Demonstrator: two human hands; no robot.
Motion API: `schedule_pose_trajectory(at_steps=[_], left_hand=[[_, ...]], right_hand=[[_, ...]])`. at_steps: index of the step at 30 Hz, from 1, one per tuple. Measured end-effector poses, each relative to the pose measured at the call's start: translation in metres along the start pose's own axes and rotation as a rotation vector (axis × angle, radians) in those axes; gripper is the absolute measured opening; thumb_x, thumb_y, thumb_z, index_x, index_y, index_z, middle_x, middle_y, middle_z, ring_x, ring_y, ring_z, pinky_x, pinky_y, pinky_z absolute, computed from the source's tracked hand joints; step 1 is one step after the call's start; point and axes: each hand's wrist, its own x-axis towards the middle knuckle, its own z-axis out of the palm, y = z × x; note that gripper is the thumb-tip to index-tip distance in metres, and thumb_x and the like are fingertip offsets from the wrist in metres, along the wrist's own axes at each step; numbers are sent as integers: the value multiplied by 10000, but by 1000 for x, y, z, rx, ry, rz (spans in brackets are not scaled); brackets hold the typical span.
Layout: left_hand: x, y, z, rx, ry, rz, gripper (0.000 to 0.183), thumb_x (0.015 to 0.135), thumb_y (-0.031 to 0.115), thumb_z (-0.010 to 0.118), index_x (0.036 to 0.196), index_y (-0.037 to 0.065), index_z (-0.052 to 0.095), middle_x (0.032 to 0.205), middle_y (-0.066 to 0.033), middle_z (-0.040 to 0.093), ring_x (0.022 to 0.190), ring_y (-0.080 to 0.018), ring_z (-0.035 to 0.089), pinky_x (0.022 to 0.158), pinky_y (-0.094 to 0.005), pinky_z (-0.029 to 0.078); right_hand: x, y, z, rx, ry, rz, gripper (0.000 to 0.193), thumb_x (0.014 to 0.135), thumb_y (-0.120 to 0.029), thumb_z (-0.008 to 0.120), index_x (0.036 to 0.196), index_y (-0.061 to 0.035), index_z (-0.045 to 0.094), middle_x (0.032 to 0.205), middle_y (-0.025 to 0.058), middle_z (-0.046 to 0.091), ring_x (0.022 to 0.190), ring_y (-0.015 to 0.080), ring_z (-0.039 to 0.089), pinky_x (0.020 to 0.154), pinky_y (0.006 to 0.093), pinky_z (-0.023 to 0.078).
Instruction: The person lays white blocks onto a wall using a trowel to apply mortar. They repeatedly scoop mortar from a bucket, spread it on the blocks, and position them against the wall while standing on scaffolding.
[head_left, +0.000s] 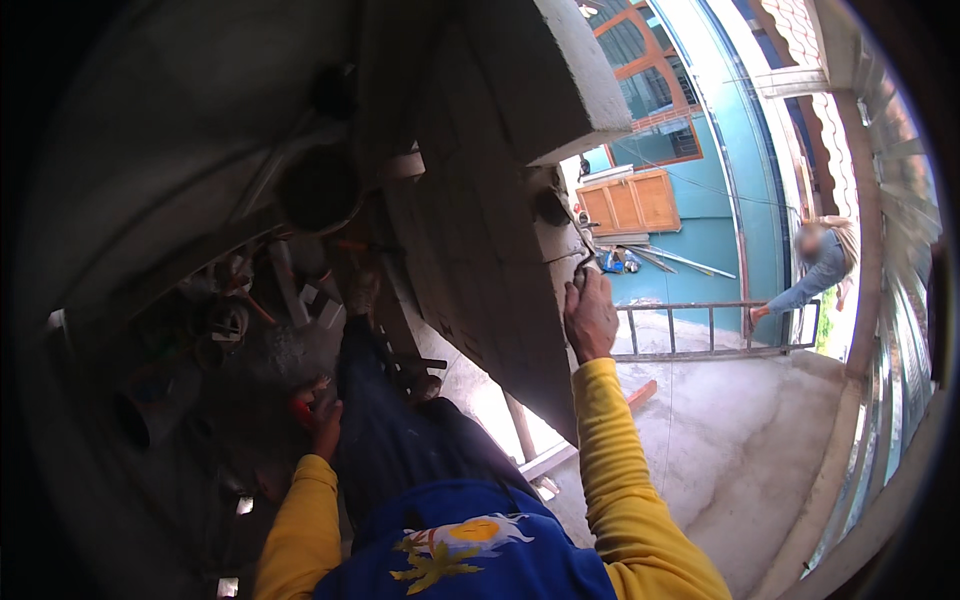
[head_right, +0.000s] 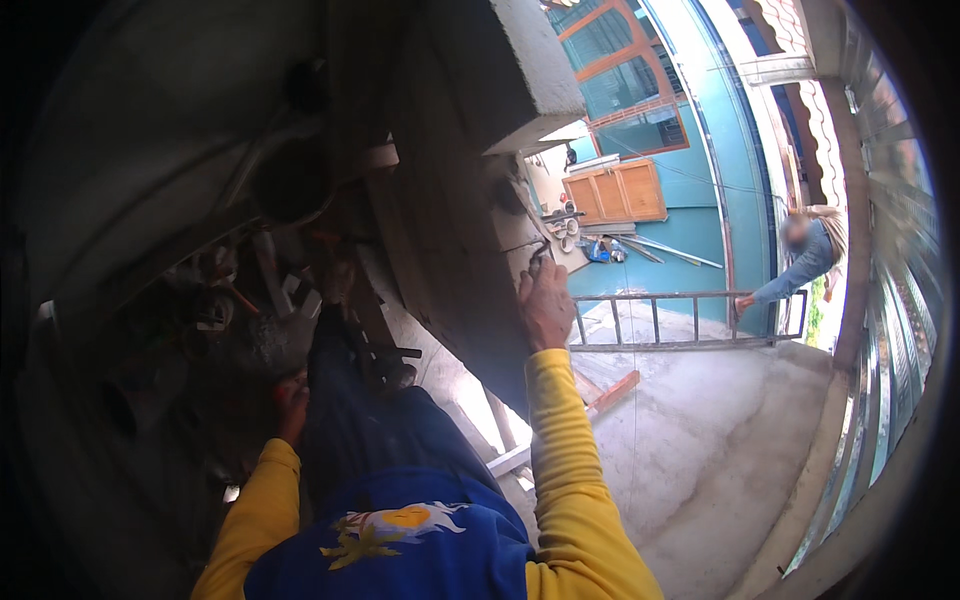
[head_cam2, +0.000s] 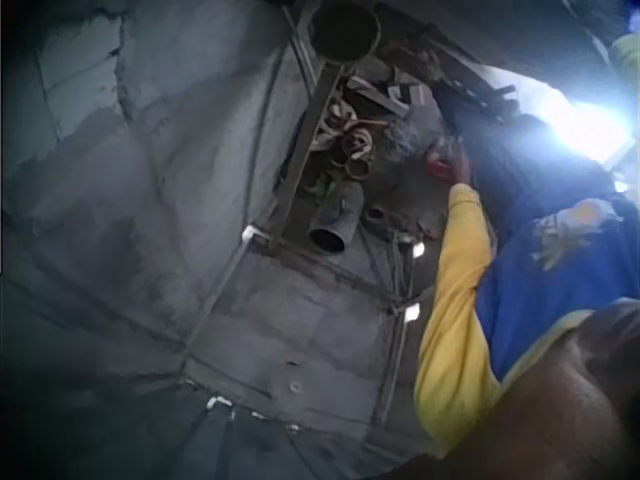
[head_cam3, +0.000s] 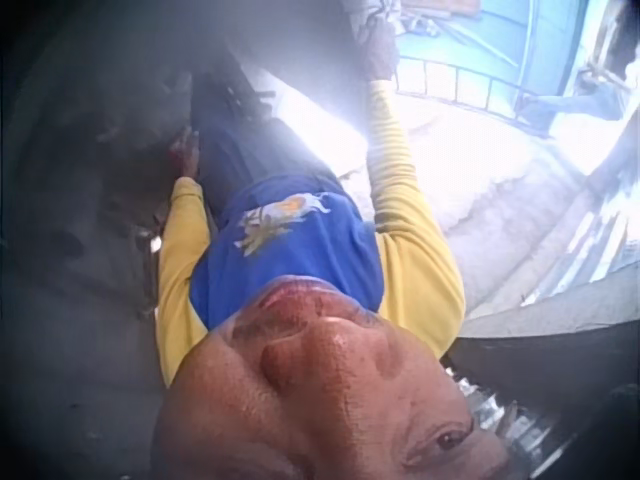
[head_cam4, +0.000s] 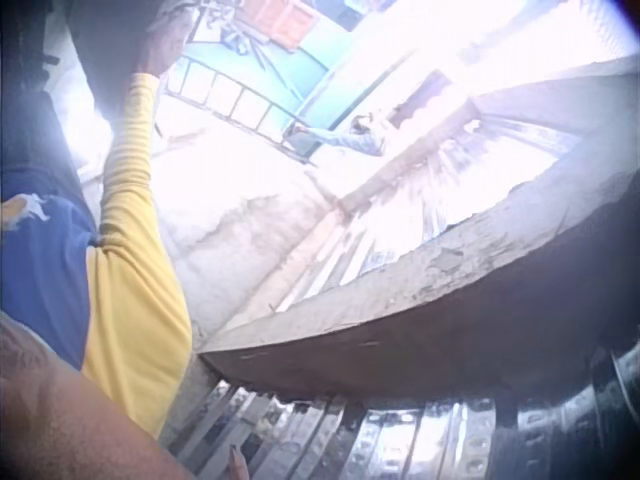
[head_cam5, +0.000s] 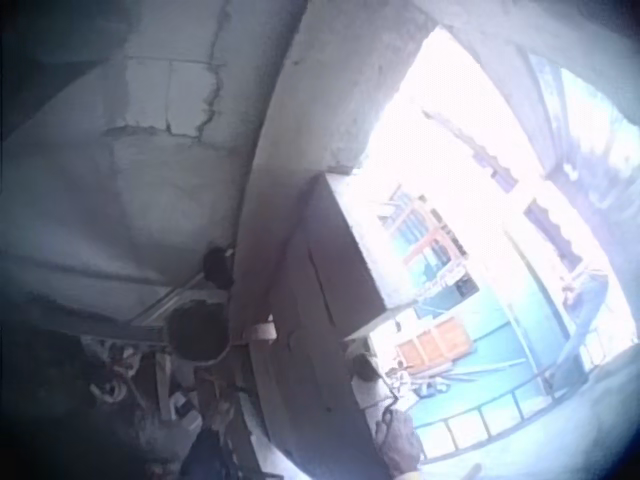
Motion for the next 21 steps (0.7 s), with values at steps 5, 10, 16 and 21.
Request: schedule_pose_trajectory(at_steps=[5,10,16,21], left_hand=[[-29,-69,-43,-234,88,-157,502,1025,390,668,1379,36,635,984,-33,645,889,-149,625,751,-318,505],[-73,-8,-57,-30,16,-491,604,1004,548,625,1486,193,548,1297,9,640,1163,-203,614,939,-449,484],[-91,14,-42,-175,162,-335,609,1007,468,664,1500,126,564,1316,-46,647,1066,-201,653,750,-356,506],[-102,25,-24,-180,122,-346,634,1004,484,671,1524,147,538,1402,-62,621,1112,-213,644,793,-393,512]], right_hand=[[18,-21,-43,-156,-33,-107,339,1011,-267,636,1299,-89,638,1115,216,644,966,432,708,804,538,566],[47,7,-67,-319,-94,-203,311,1001,-174,578,1287,-87,665,1089,210,679,990,413,714,825,521,568],[-5,28,-74,-316,-141,-195,357,955,-158,663,1306,-97,642,1040,180,663,965,402,709,790,529,565],[-66,64,-73,-227,-109,-149,436,926,-156,743,1345,-117,629,1046,165,644,951,392,703,782,516,568]])
